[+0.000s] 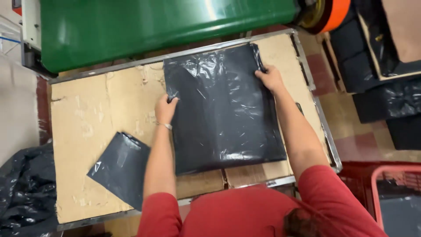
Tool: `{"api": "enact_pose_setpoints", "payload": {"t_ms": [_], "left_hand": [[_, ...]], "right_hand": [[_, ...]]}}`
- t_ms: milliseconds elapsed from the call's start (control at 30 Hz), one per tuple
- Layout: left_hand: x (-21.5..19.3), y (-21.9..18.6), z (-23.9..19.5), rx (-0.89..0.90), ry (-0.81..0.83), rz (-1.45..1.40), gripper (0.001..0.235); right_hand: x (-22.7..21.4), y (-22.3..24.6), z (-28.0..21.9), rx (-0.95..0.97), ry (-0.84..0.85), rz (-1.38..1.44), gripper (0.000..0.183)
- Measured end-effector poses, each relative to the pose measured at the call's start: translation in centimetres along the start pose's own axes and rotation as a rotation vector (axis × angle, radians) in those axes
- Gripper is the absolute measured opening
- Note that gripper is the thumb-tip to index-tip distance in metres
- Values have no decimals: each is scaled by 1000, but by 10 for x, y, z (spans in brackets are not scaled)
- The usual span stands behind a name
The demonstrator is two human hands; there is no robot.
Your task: Folding plastic bags and stacking them into a red plastic crate
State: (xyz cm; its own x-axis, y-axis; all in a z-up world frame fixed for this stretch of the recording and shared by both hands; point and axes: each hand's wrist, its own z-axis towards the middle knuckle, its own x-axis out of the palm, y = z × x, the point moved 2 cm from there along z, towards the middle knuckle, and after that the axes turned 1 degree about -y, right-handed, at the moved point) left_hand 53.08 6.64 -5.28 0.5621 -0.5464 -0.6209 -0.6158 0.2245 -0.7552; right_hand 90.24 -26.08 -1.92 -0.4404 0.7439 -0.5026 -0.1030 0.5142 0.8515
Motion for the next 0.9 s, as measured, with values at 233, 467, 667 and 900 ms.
{"api": "enact_pose_setpoints", "payload": {"t_ms": [233,467,667,900], "left_hand": [[6,-8,-14,204,-281,425,25],[4,-53,-33,352,-485,728,50],[45,-116,-109,766,-118,436,42],[79,-104,-110,459,175,71,42]], "right_hand": [[12,25,29,-73,-50,-385,61],[37,36,77,156,38,-521,78],[44,22,95,173,-9,-622,68],[50,28,54,117,6,-469,43]]}}
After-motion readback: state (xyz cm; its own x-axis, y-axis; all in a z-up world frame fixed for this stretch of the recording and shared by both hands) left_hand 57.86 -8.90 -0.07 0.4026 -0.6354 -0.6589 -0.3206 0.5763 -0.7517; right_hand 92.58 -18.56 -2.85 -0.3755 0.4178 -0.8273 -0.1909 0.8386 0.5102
